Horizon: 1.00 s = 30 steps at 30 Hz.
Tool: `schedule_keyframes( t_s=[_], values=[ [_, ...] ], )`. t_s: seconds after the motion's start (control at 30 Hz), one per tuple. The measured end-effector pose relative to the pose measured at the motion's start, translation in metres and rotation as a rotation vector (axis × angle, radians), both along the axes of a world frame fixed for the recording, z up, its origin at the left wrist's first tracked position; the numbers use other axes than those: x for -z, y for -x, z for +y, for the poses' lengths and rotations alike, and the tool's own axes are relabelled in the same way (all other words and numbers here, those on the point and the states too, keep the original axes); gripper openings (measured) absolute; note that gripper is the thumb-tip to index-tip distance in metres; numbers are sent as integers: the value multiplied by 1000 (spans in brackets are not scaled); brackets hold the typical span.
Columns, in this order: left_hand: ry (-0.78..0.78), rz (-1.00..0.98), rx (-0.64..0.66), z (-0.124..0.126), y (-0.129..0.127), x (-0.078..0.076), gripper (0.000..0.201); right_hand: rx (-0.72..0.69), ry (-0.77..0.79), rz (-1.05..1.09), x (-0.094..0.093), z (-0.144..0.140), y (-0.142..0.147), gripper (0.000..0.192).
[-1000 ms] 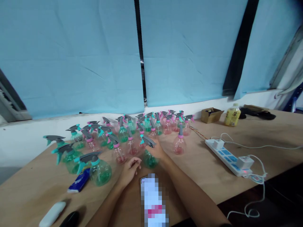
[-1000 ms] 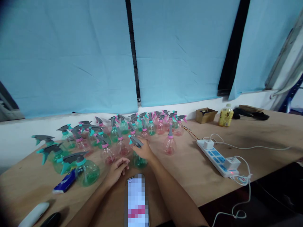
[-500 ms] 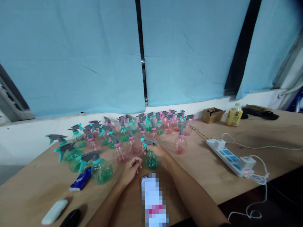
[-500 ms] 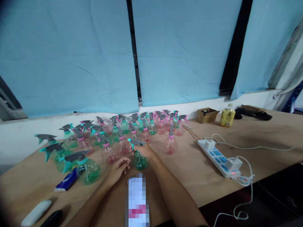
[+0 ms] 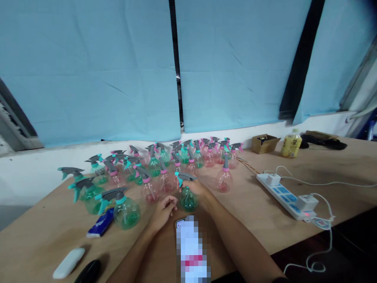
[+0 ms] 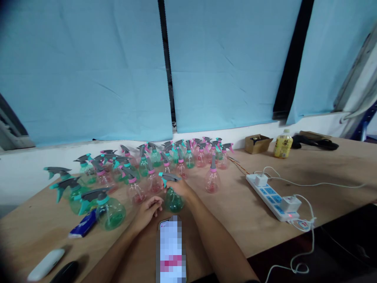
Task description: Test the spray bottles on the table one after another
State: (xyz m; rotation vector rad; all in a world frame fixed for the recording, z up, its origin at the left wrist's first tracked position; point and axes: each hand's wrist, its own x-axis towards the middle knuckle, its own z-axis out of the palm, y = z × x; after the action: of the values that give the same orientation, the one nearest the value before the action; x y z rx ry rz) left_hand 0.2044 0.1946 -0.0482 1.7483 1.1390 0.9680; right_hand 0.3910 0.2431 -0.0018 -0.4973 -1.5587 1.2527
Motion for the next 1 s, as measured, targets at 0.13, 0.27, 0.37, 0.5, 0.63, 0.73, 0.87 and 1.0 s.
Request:
schedule_keyframes(
  t_s=[0.13, 0.27, 0.37, 0.5, 0.63, 0.73, 0.87, 1.0],
  values=[
    [-1, 4, -5, 0, 0, 1, 33, -10, -23, -38, -4, -2, -2, 17],
    [-3, 2, -2, -1, 0, 0, 34, -26, -37, -50, -8, -5, -4, 22],
    [-4, 3, -1, -1, 0, 0, 35, -9, -41, -29, -7, -5, -2, 21],
    [-1, -3, -6, 0, 1, 1, 35, 25, -12, -7, -6, -3, 1, 19],
    [-10, 1, 4, 0, 1, 1, 33, 40, -34, -19, -7, -2, 0, 22],
    [-3, 4, 7, -1, 1, -1, 32, -2, -59, -24, -6, -2, 0, 23],
    [7, -8, -8, -1, 1, -1, 34, -20, -15, 27, -4, -2, 1, 22],
    [15, -5, -8, -1, 1, 0, 34, 20, -29, 17, -6, -4, 2, 22]
  ],
)
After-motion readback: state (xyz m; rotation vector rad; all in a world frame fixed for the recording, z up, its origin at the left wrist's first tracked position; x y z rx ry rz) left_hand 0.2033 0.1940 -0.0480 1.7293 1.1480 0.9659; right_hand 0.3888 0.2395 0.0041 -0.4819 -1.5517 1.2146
